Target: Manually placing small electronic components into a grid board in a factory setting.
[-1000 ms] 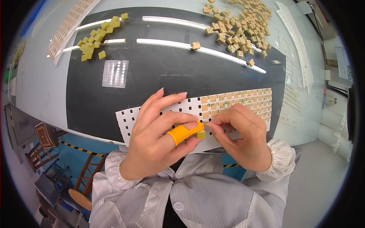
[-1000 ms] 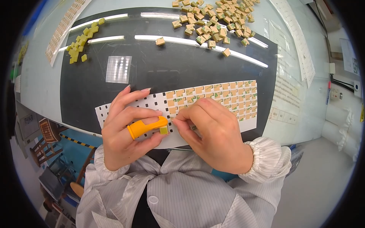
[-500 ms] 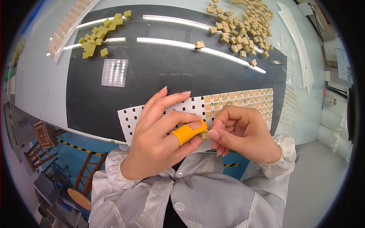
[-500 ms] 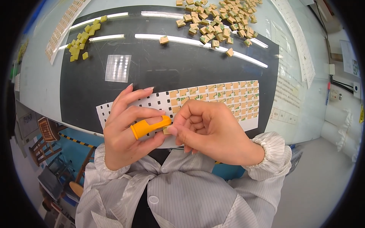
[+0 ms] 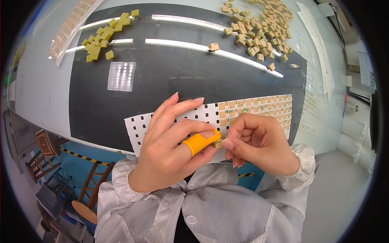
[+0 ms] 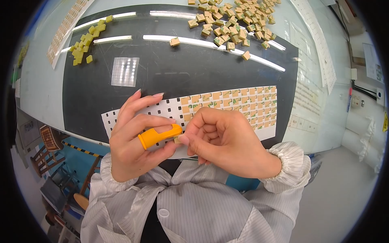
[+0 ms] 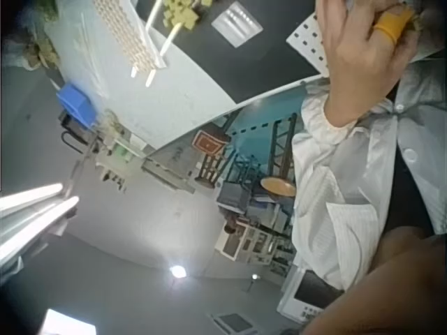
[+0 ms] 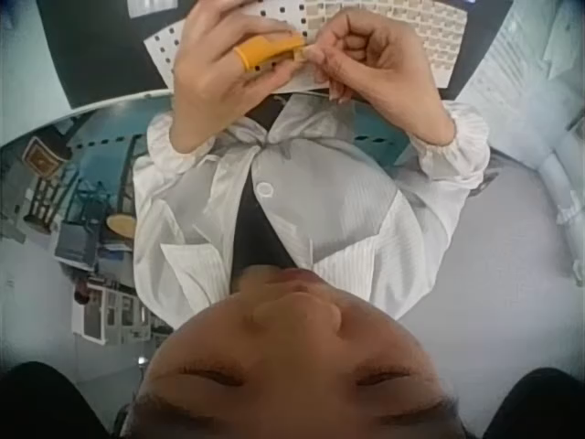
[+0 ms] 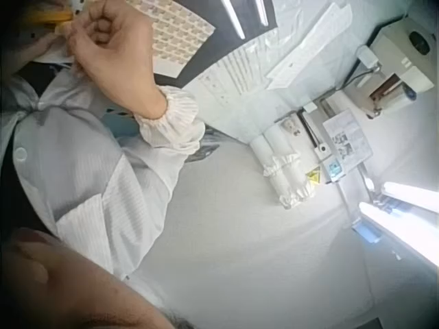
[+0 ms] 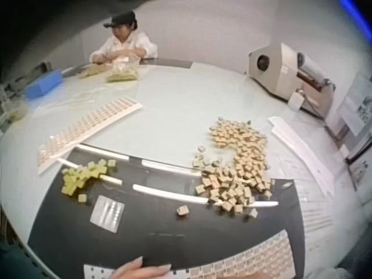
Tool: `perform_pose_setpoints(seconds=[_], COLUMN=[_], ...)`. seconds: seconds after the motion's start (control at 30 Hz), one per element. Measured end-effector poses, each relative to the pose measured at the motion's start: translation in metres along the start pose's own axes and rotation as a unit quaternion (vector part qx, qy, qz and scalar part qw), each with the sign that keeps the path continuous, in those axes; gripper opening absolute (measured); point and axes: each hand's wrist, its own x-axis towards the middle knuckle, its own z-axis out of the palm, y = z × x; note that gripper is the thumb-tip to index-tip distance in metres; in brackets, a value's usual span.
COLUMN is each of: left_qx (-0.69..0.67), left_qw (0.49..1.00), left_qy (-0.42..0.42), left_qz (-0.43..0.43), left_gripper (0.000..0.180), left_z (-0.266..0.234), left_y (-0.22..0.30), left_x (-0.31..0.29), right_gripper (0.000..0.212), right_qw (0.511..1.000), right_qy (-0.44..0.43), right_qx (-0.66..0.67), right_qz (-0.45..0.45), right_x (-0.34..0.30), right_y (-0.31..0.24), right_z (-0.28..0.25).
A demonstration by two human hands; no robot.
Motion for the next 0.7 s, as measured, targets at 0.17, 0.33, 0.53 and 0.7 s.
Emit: perform_pose_setpoints(seconds=[0.17,0.33,0.53,0.7], left_qx=[-0.002,-0.002,0.002,0.008], left_qw=[1.0,1.0,1.0,1.0], left_qy=[0.004,0.002,-0.001,-0.005], left_qz=[-0.003,-0.005,0.0,0.0], left_gripper=[0.019,0.018,0.02,0.02], left_z=[0.0004,0.0006,0.0003,-0.0015], left_y=[0.0002,0.0,0.0001,0.0006], left_x=[-0.0005,-0.0004,0.0002,-0.0002], right_gripper=[0.012,0.013,0.013,0.016], right_qw=[1.0,1.0,0.997,0.99], right_qy=[0.0,0.001,0.014,0.015], right_qx=[0.005,-0.001,-0.059,-0.132], right_qz=[-0.003,0.0,-0.057,-0.057], right_x=[0.0005,0.0003,0.0012,0.0027], right_y=[0.0018,0.0005,0.0075,0.0014], right_z=[0.0,0.0004,0.0061,0.0068])
